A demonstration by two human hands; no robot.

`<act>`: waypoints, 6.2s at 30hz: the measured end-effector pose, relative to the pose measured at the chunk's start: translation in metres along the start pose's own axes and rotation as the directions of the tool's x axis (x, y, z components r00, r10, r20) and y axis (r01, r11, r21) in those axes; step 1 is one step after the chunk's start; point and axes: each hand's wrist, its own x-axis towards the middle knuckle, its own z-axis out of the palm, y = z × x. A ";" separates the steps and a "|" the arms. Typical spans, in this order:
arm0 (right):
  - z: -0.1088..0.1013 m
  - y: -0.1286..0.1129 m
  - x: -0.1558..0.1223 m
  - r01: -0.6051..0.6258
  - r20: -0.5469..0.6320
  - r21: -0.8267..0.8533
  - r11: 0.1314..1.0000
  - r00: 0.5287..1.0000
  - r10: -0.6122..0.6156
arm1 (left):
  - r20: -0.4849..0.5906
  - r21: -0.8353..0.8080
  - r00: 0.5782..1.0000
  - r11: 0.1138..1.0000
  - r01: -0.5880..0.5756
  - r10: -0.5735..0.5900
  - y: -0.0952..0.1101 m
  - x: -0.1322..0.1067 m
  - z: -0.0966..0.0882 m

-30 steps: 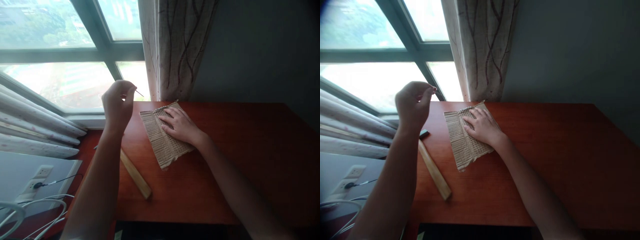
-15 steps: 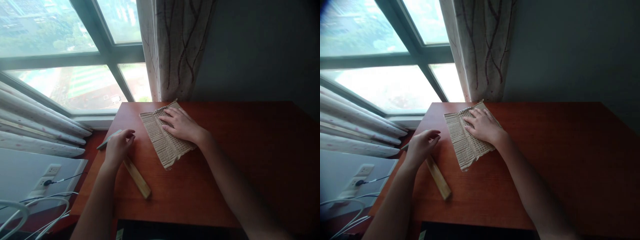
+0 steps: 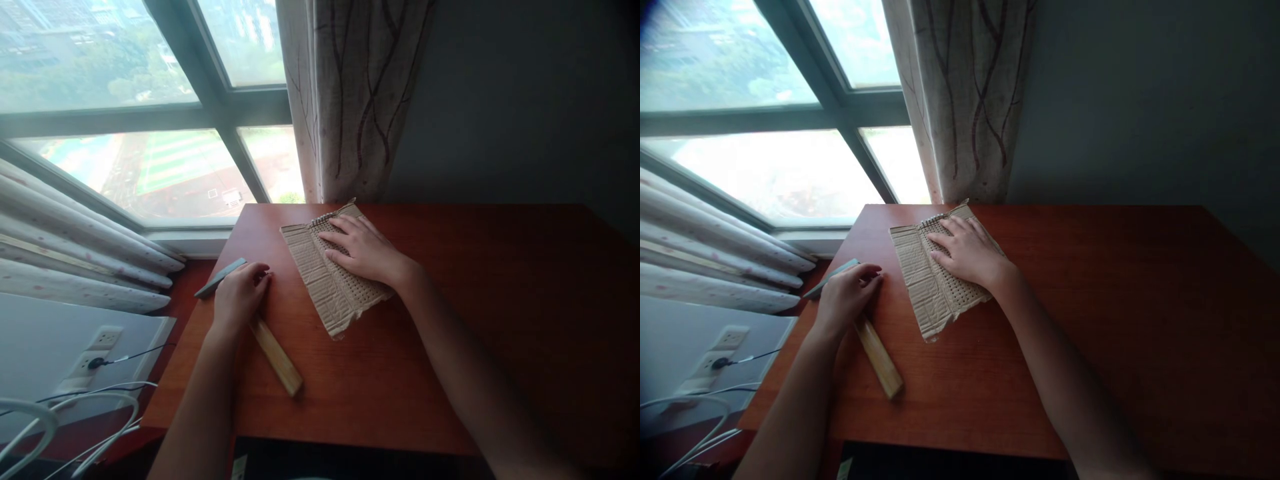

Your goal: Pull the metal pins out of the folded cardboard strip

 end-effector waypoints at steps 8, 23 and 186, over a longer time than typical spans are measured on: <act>0.000 0.001 0.000 0.006 0.004 0.009 1.000 1.000 -0.006 | -0.023 -0.065 1.000 0.998 -0.006 0.005 -0.003 0.001 -0.001; 0.000 0.000 0.000 0.040 -0.014 -0.023 0.999 0.999 -0.041 | -0.126 -0.054 0.943 0.947 -0.316 0.307 0.099 0.083 -0.015; 0.000 0.001 -0.001 0.002 -0.003 0.020 1.000 1.000 -0.002 | -0.198 -0.361 0.980 0.928 -0.090 0.019 0.048 0.047 -0.029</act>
